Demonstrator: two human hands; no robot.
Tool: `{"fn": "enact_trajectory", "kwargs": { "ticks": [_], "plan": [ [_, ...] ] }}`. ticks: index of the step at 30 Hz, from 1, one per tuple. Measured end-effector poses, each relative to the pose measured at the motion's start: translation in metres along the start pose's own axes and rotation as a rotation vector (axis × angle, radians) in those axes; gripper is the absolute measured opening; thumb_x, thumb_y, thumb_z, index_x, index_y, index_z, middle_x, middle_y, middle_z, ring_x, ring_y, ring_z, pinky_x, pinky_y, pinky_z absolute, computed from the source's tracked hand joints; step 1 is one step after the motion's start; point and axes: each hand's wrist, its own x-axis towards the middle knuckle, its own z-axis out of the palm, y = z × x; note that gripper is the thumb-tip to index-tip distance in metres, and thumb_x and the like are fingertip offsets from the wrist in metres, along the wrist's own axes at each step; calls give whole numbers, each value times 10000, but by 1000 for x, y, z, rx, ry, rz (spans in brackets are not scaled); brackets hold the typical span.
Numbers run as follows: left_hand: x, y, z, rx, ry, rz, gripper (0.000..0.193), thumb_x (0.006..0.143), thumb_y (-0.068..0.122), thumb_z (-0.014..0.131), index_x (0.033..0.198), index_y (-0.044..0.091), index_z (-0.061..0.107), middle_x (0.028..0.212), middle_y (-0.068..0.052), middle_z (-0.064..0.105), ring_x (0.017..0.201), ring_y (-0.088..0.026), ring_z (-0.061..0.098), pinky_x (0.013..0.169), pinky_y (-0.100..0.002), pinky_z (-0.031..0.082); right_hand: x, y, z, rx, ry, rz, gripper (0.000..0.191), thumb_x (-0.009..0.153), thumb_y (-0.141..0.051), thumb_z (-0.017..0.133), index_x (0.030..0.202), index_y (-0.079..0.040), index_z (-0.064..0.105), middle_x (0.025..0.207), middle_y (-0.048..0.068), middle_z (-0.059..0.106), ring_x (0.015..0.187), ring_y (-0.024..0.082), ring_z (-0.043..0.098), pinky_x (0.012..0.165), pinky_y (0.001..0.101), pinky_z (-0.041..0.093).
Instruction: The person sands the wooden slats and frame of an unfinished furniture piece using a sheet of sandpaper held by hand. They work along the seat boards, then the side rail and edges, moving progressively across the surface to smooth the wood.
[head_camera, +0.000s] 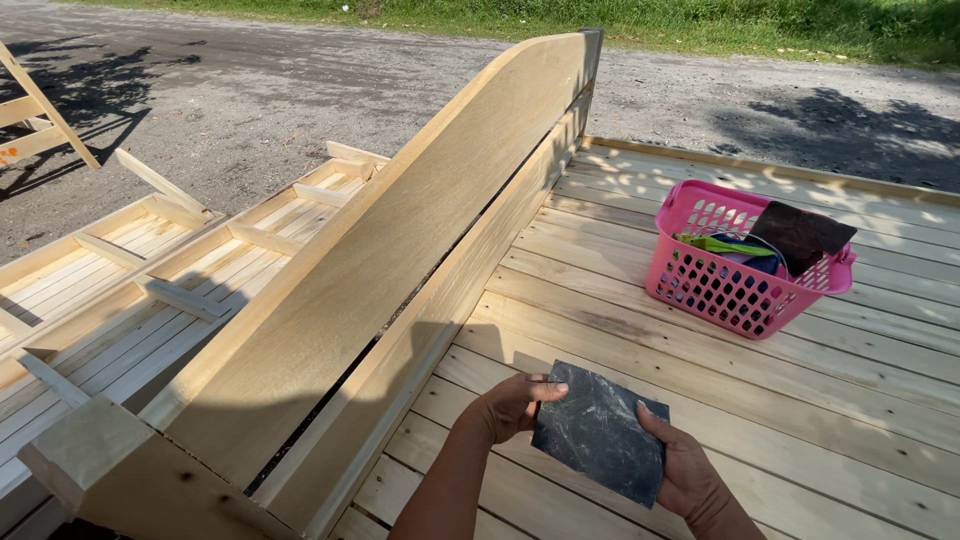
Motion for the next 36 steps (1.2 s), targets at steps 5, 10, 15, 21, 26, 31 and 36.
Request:
{"fn": "enact_trajectory", "kwargs": {
  "ticks": [5, 10, 15, 21, 26, 31, 36],
  "plan": [
    [-10, 19, 41, 187, -46, -26, 797, 776, 329, 828, 1422, -28, 526, 1350, -200, 643, 1212, -301, 642, 949, -426, 561, 1, -12, -19, -49, 0, -39, 473, 984, -354, 578, 1297, -2, 618, 1170, 170, 727, 986, 274, 727, 900, 450, 592],
    [-19, 10, 66, 898, 435, 486, 477, 986, 208, 556, 1413, 29, 671, 1369, -150, 702, 1225, -348, 668, 1022, -424, 541, 1, -18, -42, -410, 318, -373, 527, 1032, -406, 497, 1413, -67, 629, 1289, 119, 742, 1138, 234, 683, 998, 388, 493],
    [-19, -63, 70, 1726, 410, 409, 497, 916, 90, 506, 1351, -148, 472, 1639, -269, 296, 1492, -409, 318, 1183, -482, 287, 11, -1, -61, -1530, 582, -686, 559, 958, -459, 546, 1460, -215, 571, 1512, 101, 552, 1398, 329, 485, 1136, 442, 383],
    [-10, -110, 67, 1432, 334, 145, 691, 922, 144, 517, 1596, 100, 369, 1646, -235, 234, 1492, -382, 225, 1250, -523, 122, 25, 35, -69, -2026, 734, -700, 610, 964, -488, 447, 1517, -232, 440, 1618, 110, 351, 1507, 344, 289, 1202, 513, 231],
    [1, -77, -6, 1443, 593, 205, 604, 942, 209, 521, 1537, 180, 420, 1681, -141, 198, 1565, -330, 102, 1235, -556, 64, 29, 36, -71, -2036, 774, -694, 599, 973, -485, 420, 1522, -247, 424, 1619, 90, 350, 1499, 327, 299, 1194, 506, 238],
    [38, -77, -36, 1479, 833, 106, 662, 944, 212, 524, 1575, 140, 335, 1674, -152, 171, 1557, -355, 113, 1241, -560, 74, 33, 42, -77, -2036, 823, -640, 565, 996, -468, 383, 1519, -261, 439, 1611, 70, 381, 1510, 288, 317, 1212, 495, 249],
    [42, -109, 20, 1499, 487, 272, 655, 941, 207, 551, 1569, 111, 389, 1680, -174, 251, 1569, -392, 160, 1257, -565, 91, 33, 44, -81, -2003, 807, -659, 532, 1020, -436, 360, 1516, -267, 448, 1603, 70, 394, 1503, 292, 315, 1208, 485, 249]
  ]
}}
